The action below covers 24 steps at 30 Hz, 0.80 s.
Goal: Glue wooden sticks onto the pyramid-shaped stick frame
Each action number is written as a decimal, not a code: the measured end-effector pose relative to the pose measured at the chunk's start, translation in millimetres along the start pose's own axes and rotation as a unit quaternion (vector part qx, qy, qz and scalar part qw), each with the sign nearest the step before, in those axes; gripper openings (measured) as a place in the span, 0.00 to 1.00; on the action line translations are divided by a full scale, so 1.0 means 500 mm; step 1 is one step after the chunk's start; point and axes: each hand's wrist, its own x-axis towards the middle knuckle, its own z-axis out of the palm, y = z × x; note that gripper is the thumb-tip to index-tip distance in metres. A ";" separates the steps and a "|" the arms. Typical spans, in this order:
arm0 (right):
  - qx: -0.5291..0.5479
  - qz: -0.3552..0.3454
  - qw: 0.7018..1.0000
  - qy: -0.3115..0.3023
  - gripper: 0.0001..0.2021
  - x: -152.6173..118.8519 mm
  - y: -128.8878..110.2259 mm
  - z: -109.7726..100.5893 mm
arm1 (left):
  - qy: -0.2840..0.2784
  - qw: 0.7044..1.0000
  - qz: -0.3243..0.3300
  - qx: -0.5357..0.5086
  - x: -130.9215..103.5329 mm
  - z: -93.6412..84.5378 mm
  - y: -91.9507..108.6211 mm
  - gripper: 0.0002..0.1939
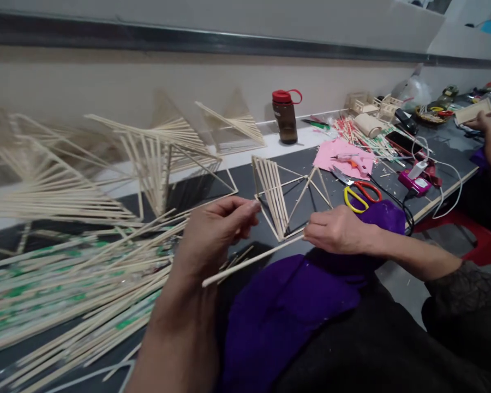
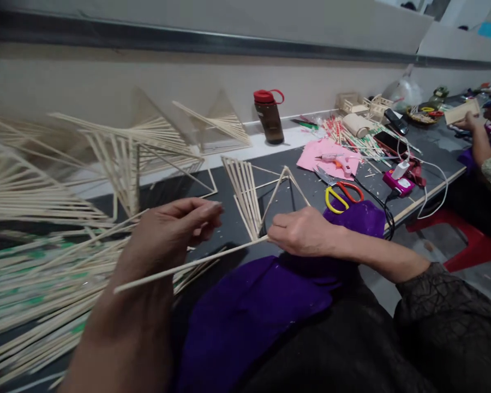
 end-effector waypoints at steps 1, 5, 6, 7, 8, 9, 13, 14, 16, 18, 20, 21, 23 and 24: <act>-0.025 -0.012 0.999 -0.026 0.16 -0.001 0.005 -0.004 | -0.046 0.998 -0.016 0.026 -0.013 0.013 0.007 0.15; -0.057 -0.048 0.987 -0.143 0.12 -0.011 0.023 -0.007 | -0.244 0.962 -0.102 0.067 -0.042 0.073 0.000 0.13; -0.058 -0.055 0.983 -0.164 0.11 -0.016 0.026 -0.008 | -0.261 0.957 -0.117 0.054 -0.043 0.085 -0.007 0.13; -0.060 -0.062 0.980 -0.180 0.10 -0.021 0.028 -0.011 | -0.269 0.954 -0.124 0.041 -0.043 0.095 -0.015 0.13; -0.064 -0.067 0.977 -0.191 0.09 -0.027 0.031 -0.014 | -0.271 0.953 -0.128 0.034 -0.042 0.104 -0.021 0.13; -0.068 -0.071 0.975 -0.197 0.09 -0.032 0.032 -0.018 | -0.279 0.951 -0.130 0.035 -0.041 0.111 -0.025 0.13; -0.078 -0.079 0.975 -0.191 0.12 -0.054 0.039 -0.031 | -0.314 0.940 -0.117 0.063 -0.039 0.142 -0.025 0.12; -0.075 -0.074 0.976 -0.189 0.13 -0.060 0.041 -0.033 | -0.316 0.941 -0.110 0.059 -0.039 0.153 -0.024 0.12; -0.070 -0.034 0.978 -0.195 0.15 -0.074 0.050 -0.033 | -0.299 0.949 -0.091 0.030 -0.039 0.175 -0.026 0.11; -0.076 0.064 0.974 -0.205 0.16 -0.092 0.065 -0.032 | -0.268 0.961 -0.069 -0.007 -0.039 0.193 -0.035 0.12; -0.093 0.212 0.950 -0.210 0.16 -0.114 0.088 -0.030 | -0.245 0.968 -0.049 -0.024 -0.038 0.201 -0.047 0.13; -0.100 0.289 0.928 -0.211 0.16 -0.126 0.102 -0.030 | -0.241 0.969 -0.040 -0.023 -0.036 0.200 -0.053 0.14; -0.099 0.408 0.880 -0.219 0.19 -0.146 0.130 -0.027 | -0.236 0.971 -0.025 -0.023 -0.034 0.192 -0.063 0.15; -0.095 0.440 0.864 -0.226 0.21 -0.154 0.143 -0.025 | -0.232 0.972 -0.022 -0.024 -0.033 0.186 -0.067 0.16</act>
